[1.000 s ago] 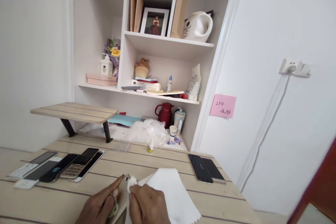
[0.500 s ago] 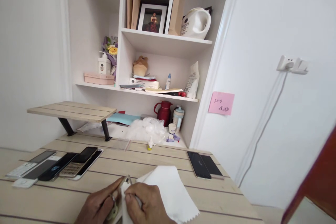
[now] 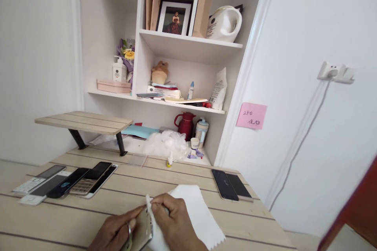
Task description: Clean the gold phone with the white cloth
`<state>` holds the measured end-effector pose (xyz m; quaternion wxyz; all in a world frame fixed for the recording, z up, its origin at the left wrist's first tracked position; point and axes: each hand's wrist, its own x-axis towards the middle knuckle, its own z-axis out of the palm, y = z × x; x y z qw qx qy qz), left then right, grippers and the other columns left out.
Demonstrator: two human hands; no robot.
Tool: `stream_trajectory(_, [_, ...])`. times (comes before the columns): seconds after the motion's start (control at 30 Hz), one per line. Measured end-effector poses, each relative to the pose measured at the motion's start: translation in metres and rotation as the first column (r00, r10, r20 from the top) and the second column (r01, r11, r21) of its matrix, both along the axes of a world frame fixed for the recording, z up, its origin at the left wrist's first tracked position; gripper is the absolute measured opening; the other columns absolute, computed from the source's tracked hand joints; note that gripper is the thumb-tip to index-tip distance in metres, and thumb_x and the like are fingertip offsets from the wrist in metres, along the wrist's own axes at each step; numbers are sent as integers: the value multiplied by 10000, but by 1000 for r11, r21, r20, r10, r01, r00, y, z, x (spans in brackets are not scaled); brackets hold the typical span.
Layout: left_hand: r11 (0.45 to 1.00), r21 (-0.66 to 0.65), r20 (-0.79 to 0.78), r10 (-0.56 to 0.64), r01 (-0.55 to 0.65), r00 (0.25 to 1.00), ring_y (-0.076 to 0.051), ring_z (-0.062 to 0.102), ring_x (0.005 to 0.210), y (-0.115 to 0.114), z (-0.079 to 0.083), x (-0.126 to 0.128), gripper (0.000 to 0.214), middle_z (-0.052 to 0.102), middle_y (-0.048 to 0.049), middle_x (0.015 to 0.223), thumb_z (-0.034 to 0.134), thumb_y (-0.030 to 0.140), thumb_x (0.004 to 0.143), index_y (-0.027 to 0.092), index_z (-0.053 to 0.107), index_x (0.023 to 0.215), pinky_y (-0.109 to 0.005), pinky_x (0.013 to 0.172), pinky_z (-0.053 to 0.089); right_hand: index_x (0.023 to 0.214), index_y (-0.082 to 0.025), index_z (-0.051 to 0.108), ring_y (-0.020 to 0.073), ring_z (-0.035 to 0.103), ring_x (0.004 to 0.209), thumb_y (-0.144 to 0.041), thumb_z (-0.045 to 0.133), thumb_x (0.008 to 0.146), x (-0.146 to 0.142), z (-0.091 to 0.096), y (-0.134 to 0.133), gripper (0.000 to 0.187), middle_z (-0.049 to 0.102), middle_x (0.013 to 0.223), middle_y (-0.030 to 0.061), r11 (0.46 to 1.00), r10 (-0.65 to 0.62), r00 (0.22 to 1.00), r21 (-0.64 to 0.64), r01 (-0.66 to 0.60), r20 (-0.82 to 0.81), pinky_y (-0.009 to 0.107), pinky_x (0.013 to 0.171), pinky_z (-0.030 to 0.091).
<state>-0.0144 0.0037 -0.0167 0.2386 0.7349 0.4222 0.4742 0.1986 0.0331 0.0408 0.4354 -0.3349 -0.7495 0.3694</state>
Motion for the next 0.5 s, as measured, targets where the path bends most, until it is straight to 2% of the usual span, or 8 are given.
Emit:
stream_trajectory(0.13, [998,11,18,60,-60,998,-222,754,950,0,-1,0,418,815,-35,941,471,467,970,253,744,1204,-302,920,578,956,-219,760,169,641,718,-418,574,947,1,11,-12,273,731,795,22,992,85,992,86,-93,95,233,689,478])
stream_trajectory(0.23, [1000,-9,27,4,-3,1000,-226,750,979,-3,6,0,433,809,-35,1012,451,472,977,263,718,1246,-307,910,586,1011,-236,749,177,666,767,-447,556,953,1,17,-16,292,746,862,21,985,131,982,90,-144,139,229,709,485])
stream_trajectory(0.3, [1000,0,23,5,-5,1000,-230,754,976,-3,13,0,427,803,-35,1066,461,478,968,272,726,1232,-298,887,595,974,-236,749,167,657,726,-451,532,965,0,20,-14,306,738,822,15,986,133,976,79,-148,172,225,693,485])
stream_trajectory(0.4, [988,33,28,153,-154,988,-226,760,974,5,29,-2,396,813,-40,1035,515,479,933,268,769,1151,-272,872,598,960,-222,739,147,614,641,-416,542,956,-1,29,-5,276,714,758,10,979,125,970,133,-154,208,208,630,471])
stream_trajectory(0.5, [905,136,34,403,-404,915,-259,756,981,24,58,-7,396,808,-85,1042,608,505,845,236,806,1058,-320,896,600,975,-211,720,129,600,619,-333,564,937,-4,50,-1,202,708,749,9,949,79,978,284,-133,195,184,592,450])
